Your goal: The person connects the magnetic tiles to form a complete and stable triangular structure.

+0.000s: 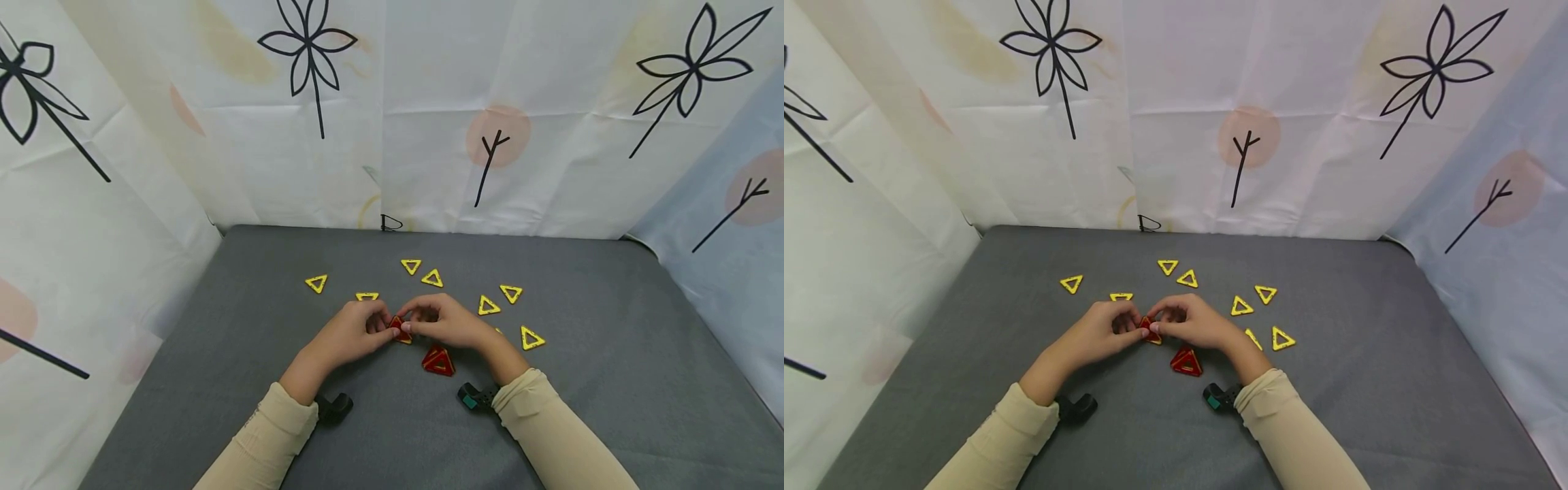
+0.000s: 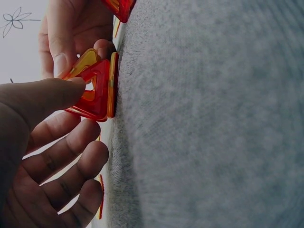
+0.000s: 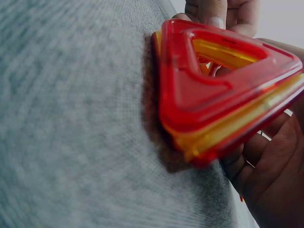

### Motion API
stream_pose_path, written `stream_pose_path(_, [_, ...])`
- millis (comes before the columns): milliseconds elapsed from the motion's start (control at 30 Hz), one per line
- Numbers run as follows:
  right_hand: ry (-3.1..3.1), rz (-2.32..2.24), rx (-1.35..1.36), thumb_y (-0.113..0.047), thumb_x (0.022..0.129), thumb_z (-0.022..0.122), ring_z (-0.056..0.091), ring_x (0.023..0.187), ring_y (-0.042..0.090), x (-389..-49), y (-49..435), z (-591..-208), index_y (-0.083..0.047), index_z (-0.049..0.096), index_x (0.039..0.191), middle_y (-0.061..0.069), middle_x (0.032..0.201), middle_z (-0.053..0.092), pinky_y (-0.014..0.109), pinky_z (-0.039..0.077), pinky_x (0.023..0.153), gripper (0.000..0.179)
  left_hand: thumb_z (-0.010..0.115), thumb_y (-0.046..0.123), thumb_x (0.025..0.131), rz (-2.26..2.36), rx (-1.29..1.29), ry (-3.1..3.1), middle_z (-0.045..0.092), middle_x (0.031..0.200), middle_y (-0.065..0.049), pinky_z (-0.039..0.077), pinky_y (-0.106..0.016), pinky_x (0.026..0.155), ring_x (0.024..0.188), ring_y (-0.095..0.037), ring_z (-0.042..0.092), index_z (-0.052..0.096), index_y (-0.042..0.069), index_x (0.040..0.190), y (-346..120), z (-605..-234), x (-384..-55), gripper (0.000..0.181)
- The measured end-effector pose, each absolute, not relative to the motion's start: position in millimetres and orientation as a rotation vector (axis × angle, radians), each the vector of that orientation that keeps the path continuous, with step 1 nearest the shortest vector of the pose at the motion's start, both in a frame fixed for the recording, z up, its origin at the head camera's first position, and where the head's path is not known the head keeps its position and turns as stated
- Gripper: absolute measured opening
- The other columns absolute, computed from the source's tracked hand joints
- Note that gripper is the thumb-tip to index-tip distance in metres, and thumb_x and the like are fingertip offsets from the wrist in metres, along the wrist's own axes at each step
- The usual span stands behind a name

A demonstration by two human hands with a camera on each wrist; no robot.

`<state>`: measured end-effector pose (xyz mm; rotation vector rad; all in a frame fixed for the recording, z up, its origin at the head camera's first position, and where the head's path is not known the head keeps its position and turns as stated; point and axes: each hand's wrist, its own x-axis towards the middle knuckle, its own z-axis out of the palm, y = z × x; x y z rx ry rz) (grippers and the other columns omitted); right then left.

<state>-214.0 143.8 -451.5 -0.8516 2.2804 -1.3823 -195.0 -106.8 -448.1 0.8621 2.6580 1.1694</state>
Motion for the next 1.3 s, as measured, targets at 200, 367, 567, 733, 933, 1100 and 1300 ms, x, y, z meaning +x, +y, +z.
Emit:
stream_pose_path(200, [2.297, -1.391, -0.871, -0.014, 0.103, 0.071, 0.065, 0.074, 0.015, -213.1, 144.6, -451.1, -0.009, 0.076, 0.125, 0.006, 0.095, 0.076, 0.029, 0.053, 0.067, 0.023, 0.080, 0.024, 0.098, 1.160, 0.851, 2.656, 0.068, 0.083, 0.007, 0.053, -0.025, 0.068, 0.072, -0.008, 0.062, 0.071, 0.018, 0.095, -106.1, -447.7, -194.9, 0.011])
stream_pose_path(367, [2.327, -1.400, -0.898, -0.013, 0.102, 0.072, 0.061, 0.069, 0.010, -213.4, 144.2, -451.7, -0.009, 0.078, 0.123, 0.006, 0.089, 0.074, 0.029, 0.052, 0.064, 0.022, 0.079, 0.022, 0.098, 1.142, 0.844, 2.666, 0.070, 0.085, 0.007, 0.054, -0.025, 0.070, 0.074, -0.006, 0.063, 0.073, 0.017, 0.096, -104.9, -446.2, -194.9, 0.009])
stream_pose_path(567, [2.349, -1.413, -0.903, -0.013, 0.101, 0.074, 0.057, 0.066, 0.010, -214.4, 142.8, -453.1, -0.009, 0.079, 0.119, 0.003, 0.085, 0.069, 0.027, 0.049, 0.062, 0.019, 0.080, 0.021, 0.097, 1.135, 0.853, 2.686, 0.070, 0.084, 0.007, 0.054, -0.025, 0.069, 0.072, -0.004, 0.062, 0.076, 0.017, 0.097, -104.4, -445.2, -195.1, 0.006])
stream_pose_path(733, [2.360, -1.421, -0.924, -0.011, 0.100, 0.075, 0.059, 0.070, 0.014, -215.2, 142.5, -454.7, -0.010, 0.078, 0.114, 0.004, 0.090, 0.070, 0.027, 0.050, 0.064, 0.014, 0.080, 0.021, 0.098, 1.134, 0.857, 2.705, 0.072, 0.084, 0.009, 0.053, -0.025, 0.068, 0.072, -0.003, 0.062, 0.081, 0.017, 0.100, -104.4, -445.3, -196.4, 0.005])
stream_pose_path(933, [2.406, -1.396, -0.952, -0.014, 0.099, 0.077, 0.062, 0.074, 0.017, -214.5, 142.4, -454.3, -0.012, 0.076, 0.112, 0.004, 0.100, 0.071, 0.029, 0.052, 0.067, 0.014, 0.081, 0.017, 0.096, 1.103, 0.875, 2.741, 0.075, 0.085, 0.008, 0.054, -0.024, 0.068, 0.072, -0.002, 0.062, 0.084, 0.016, 0.101, -103.4, -444.3, -196.0, 0.006])
stream_pose_path(1100, [2.420, -1.389, -0.928, -0.015, 0.099, 0.077, 0.062, 0.074, 0.017, -213.5, 142.4, -453.1, -0.012, 0.076, 0.111, 0.004, 0.101, 0.071, 0.029, 0.052, 0.067, 0.013, 0.082, 0.011, 0.092, 1.038, 0.912, 2.809, 0.077, 0.088, 0.005, 0.054, -0.023, 0.068, 0.073, -0.002, 0.062, 0.085, 0.014, 0.103, -101.9, -443.6, -194.1, 0.012])
stream_pose_path(1300, [2.416, -1.397, -0.912, -0.015, 0.098, 0.078, 0.062, 0.072, 0.019, -213.2, 141.4, -452.5, -0.012, 0.076, 0.111, 0.005, 0.099, 0.072, 0.030, 0.052, 0.066, 0.013, 0.084, 0.008, 0.089, 1.028, 0.937, 2.862, 0.077, 0.090, 0.004, 0.055, -0.024, 0.069, 0.072, -0.003, 0.063, 0.082, 0.015, 0.099, -101.9, -442.5, -192.1, 0.012])
